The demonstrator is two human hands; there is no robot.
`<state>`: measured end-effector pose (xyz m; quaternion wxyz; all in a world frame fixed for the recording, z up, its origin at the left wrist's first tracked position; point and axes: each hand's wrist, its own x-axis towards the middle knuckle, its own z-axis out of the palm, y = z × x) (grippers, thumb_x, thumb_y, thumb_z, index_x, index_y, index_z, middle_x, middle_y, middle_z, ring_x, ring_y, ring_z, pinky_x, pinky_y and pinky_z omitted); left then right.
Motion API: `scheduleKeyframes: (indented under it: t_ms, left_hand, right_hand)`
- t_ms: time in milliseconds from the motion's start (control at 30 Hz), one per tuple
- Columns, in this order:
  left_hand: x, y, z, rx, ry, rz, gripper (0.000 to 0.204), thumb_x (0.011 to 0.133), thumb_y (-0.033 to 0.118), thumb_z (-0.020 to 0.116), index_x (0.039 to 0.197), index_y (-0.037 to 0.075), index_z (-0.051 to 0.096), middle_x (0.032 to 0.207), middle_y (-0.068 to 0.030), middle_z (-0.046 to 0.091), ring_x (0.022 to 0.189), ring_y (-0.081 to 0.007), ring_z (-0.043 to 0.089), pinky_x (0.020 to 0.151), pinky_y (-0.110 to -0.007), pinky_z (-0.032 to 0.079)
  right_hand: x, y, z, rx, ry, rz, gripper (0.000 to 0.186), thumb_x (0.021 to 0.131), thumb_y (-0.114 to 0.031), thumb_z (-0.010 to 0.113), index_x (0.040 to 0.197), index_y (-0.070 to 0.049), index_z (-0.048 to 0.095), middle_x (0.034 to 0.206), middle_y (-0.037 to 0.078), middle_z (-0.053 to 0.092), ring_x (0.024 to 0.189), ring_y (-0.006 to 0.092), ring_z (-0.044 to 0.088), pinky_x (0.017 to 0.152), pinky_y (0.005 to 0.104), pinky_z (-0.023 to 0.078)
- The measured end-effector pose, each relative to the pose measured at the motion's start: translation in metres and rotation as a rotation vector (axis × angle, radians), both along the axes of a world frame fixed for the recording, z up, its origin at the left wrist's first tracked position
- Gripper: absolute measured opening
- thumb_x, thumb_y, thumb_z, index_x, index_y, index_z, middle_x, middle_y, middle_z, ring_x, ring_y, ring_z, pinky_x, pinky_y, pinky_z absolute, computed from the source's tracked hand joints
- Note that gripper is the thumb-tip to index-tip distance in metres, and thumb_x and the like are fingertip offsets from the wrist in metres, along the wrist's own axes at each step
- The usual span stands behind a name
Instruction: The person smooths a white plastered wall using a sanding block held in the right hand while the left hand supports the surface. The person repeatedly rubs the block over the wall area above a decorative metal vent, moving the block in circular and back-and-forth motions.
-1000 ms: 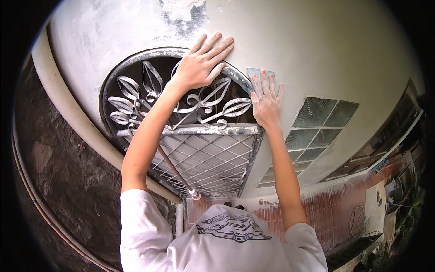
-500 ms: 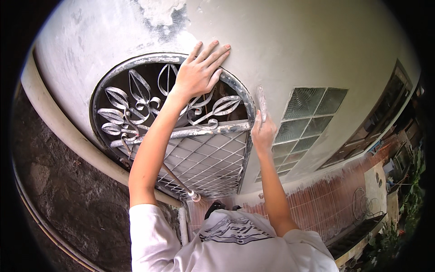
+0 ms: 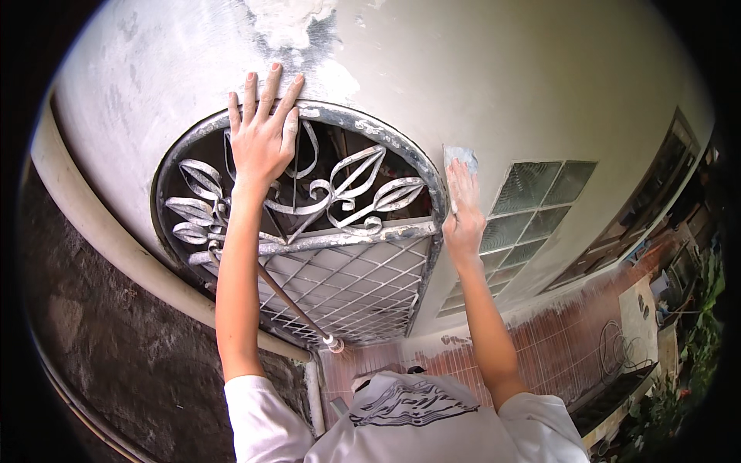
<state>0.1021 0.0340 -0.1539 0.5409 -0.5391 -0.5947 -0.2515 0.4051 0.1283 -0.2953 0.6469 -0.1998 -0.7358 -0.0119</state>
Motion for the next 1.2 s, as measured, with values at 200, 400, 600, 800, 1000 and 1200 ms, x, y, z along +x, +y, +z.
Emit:
scheduleKeyframes:
  t_ms: [200, 400, 600, 800, 1000, 1200]
  left_hand:
    - [-0.014, -0.003, -0.025, -0.010, -0.050, -0.043, 0.049, 0.105, 0.031, 0.039, 0.153, 0.031, 0.046, 0.166, -0.0012, 0.029, 0.156, -0.0279, 0.016, 0.126, -0.048, 0.003]
    - [-0.025, 0.002, -0.036, 0.001, -0.059, -0.068, 0.050, 0.101, 0.030, 0.043, 0.150, 0.033, 0.050, 0.164, 0.0008, 0.035, 0.155, -0.0278, 0.019, 0.125, -0.050, -0.002]
    - [-0.032, 0.008, -0.039, 0.096, -0.002, -0.208, 0.050, 0.095, 0.024, 0.051, 0.145, 0.023, 0.057, 0.160, -0.0032, 0.042, 0.153, -0.0282, 0.026, 0.125, -0.049, 0.003]
    - [-0.037, 0.005, -0.042, 0.060, 0.020, -0.236, 0.054, 0.092, 0.025, 0.054, 0.146, 0.022, 0.056, 0.161, -0.0047, 0.041, 0.154, -0.0307, 0.025, 0.125, -0.051, 0.003]
    - [-0.040, 0.006, -0.045, 0.048, 0.045, -0.237, 0.056, 0.092, 0.028, 0.056, 0.148, 0.025, 0.054, 0.162, -0.0036, 0.039, 0.153, -0.0306, 0.025, 0.125, -0.051, 0.003]
    - [-0.040, 0.010, -0.048, 0.082, 0.073, -0.177, 0.058, 0.089, 0.029, 0.059, 0.147, 0.028, 0.055, 0.161, -0.0014, 0.041, 0.152, -0.0293, 0.028, 0.125, -0.051, 0.006]
  right_hand:
    - [-0.039, 0.036, 0.032, 0.199, -0.045, -0.114, 0.063, 0.084, 0.007, 0.049, 0.144, -0.010, 0.058, 0.154, 0.013, 0.049, 0.147, 0.0350, 0.038, 0.122, 0.0522, 0.025]
    - [-0.100, 0.053, 0.100, 0.330, -0.281, -0.141, 0.052, 0.100, -0.033, 0.050, 0.151, -0.026, 0.049, 0.164, 0.004, 0.033, 0.153, 0.0297, 0.025, 0.124, 0.0515, 0.017]
    - [-0.127, 0.044, 0.140, 0.518, -0.493, -0.165, 0.054, 0.099, -0.042, 0.048, 0.152, -0.030, 0.048, 0.164, 0.002, 0.035, 0.154, 0.0276, 0.024, 0.126, 0.0501, 0.011]
    - [-0.086, 0.058, 0.090, 0.396, -0.516, -0.226, 0.060, 0.094, -0.046, 0.055, 0.152, -0.031, 0.047, 0.164, 0.002, 0.033, 0.154, 0.0271, 0.024, 0.126, 0.0508, 0.014]
    - [-0.039, 0.075, 0.052, 0.289, -0.566, -0.348, 0.056, 0.097, -0.043, 0.048, 0.151, -0.026, 0.048, 0.165, 0.009, 0.031, 0.153, 0.0362, 0.023, 0.125, 0.0535, 0.014]
    - [-0.042, 0.068, 0.070, 0.291, -0.609, -0.370, 0.056, 0.097, -0.041, 0.048, 0.152, -0.028, 0.047, 0.165, 0.007, 0.031, 0.153, 0.0346, 0.023, 0.126, 0.0518, 0.014]
